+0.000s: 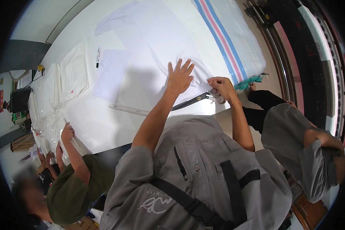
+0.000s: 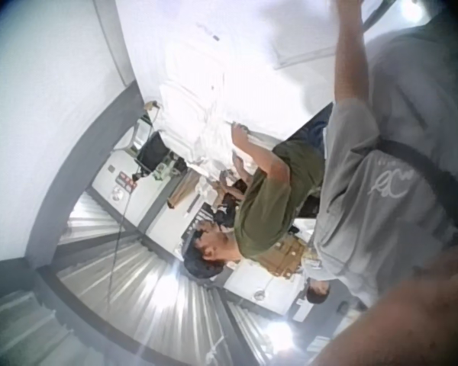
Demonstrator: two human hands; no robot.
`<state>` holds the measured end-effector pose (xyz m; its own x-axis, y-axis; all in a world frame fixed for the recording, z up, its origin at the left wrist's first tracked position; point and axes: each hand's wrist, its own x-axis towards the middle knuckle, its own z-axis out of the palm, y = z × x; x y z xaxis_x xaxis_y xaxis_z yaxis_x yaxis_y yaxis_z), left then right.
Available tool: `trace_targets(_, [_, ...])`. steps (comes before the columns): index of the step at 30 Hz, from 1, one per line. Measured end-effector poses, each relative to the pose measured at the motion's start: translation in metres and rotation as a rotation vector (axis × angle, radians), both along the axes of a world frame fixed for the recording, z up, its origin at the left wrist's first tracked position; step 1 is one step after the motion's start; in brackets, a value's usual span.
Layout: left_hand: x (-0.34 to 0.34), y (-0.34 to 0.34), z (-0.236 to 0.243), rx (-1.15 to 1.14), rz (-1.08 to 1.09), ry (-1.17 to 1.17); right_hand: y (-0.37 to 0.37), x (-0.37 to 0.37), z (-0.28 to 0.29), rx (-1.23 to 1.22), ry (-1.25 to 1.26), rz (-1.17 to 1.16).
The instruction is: The person measures a white fabric sheet on a table using a ruler, then cuts the fabric with scissors. The person folds the cut piece and places it on a stack of similar pieces.
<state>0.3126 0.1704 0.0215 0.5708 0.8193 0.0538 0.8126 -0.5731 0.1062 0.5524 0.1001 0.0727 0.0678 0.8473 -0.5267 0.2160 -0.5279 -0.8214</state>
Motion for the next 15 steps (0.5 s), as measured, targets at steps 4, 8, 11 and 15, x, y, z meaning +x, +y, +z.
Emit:
trace_targets(4, [0.012,-0.044,0.024,-0.135,0.114,-0.532,0.013,-0.007,0.016,0.094,0.029,0.066])
trace_targets(8, [0.022,-0.063,0.034,-0.093,0.265,-0.546,0.019,-0.016,0.039,0.194,0.005,0.127])
trace_targets(11, [0.0,-0.052,0.007,-0.015,0.315,-0.421,0.024,-0.02,0.056,0.259,-0.144,0.166])
trace_targets(15, [-0.059,-0.068,0.002,0.059,0.382,-0.451,0.024,0.002,0.03,0.391,-0.217,0.197])
